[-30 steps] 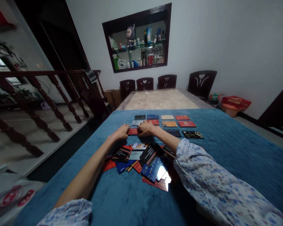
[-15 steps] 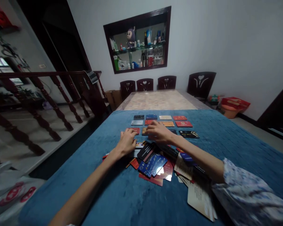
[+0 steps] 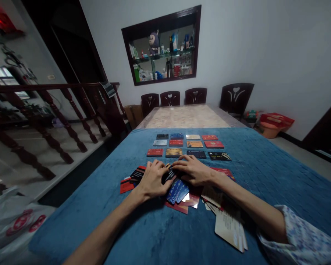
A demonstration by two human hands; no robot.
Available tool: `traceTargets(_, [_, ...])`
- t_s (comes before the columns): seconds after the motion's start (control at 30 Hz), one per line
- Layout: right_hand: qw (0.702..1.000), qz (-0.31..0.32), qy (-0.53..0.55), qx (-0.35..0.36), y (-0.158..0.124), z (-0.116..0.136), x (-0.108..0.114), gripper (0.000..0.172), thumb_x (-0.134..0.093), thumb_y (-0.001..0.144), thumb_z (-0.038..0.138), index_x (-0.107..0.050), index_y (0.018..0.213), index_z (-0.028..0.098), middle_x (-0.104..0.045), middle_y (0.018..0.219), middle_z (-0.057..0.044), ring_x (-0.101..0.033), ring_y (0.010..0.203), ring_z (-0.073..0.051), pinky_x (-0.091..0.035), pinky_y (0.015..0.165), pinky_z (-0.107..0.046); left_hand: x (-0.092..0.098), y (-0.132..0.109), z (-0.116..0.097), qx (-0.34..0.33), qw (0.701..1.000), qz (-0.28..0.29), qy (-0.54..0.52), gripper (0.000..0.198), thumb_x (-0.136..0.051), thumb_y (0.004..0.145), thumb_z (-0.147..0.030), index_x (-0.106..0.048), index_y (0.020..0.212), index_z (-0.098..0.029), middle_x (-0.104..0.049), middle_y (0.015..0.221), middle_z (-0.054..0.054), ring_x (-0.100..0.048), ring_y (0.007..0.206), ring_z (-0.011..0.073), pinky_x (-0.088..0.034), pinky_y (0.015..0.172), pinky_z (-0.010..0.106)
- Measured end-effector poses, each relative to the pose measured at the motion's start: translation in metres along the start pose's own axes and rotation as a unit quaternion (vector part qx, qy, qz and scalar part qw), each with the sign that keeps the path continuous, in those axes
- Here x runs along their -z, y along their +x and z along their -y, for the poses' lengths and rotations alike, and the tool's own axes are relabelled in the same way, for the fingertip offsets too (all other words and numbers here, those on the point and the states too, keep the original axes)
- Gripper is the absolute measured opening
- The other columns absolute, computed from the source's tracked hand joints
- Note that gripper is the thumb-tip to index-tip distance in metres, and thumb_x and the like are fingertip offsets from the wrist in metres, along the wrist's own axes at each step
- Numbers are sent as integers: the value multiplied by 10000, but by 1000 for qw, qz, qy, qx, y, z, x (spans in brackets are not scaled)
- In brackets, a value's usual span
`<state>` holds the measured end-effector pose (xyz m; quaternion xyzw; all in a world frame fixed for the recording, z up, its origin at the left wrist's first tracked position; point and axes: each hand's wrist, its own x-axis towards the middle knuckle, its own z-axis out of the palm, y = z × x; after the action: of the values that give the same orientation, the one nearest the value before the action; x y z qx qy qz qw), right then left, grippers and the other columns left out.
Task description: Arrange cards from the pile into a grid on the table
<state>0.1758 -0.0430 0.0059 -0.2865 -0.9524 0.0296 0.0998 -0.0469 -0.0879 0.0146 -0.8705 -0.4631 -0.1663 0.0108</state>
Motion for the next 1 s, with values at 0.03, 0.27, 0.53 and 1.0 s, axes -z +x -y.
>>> traceTargets(0.03, [1000,6,-2,-4,0,0,-1,556,-549,809,209,-550,1366,213,-537,1430,-102,-380,1257,-317,-322,961,-496,-1,-1,0,-4,1000,7,6,290,-614,835,-390,-704,1045,-211,-654,1069,99,-514,1038,272,-374,900,453])
traceTargets(0.27, [1000,4,-12,-16,-2,-1,-7,484,-550,835,232,-595,1317,227,-594,1357,-110,-399,1230,-316,-314,960,-509,-3,-5,-5,-23,999,34,20,331,-640,790,-399,-680,1053,-204,-634,1124,114,-493,1081,296,-375,904,471])
traceTargets(0.53, [999,-16,-32,-4,-3,3,0,358,-574,838,261,-667,1178,198,-661,1185,-117,-452,1133,-298,-325,927,-476,-4,-7,-7,-13,999,46,10,342,-642,798,-366,-676,1093,-196,-614,1195,117,-492,1109,297,-379,915,469])
traceTargets(1.0, [998,-47,-12,27,-6,1,-4,385,-560,826,270,-651,1191,184,-657,1182,-122,-447,1119,-293,-345,944,-465,-17,-8,-7,-22,1000,5,-20,303,-567,816,-216,-684,1094,-188,-649,1198,102,-521,1097,276,-390,936,466])
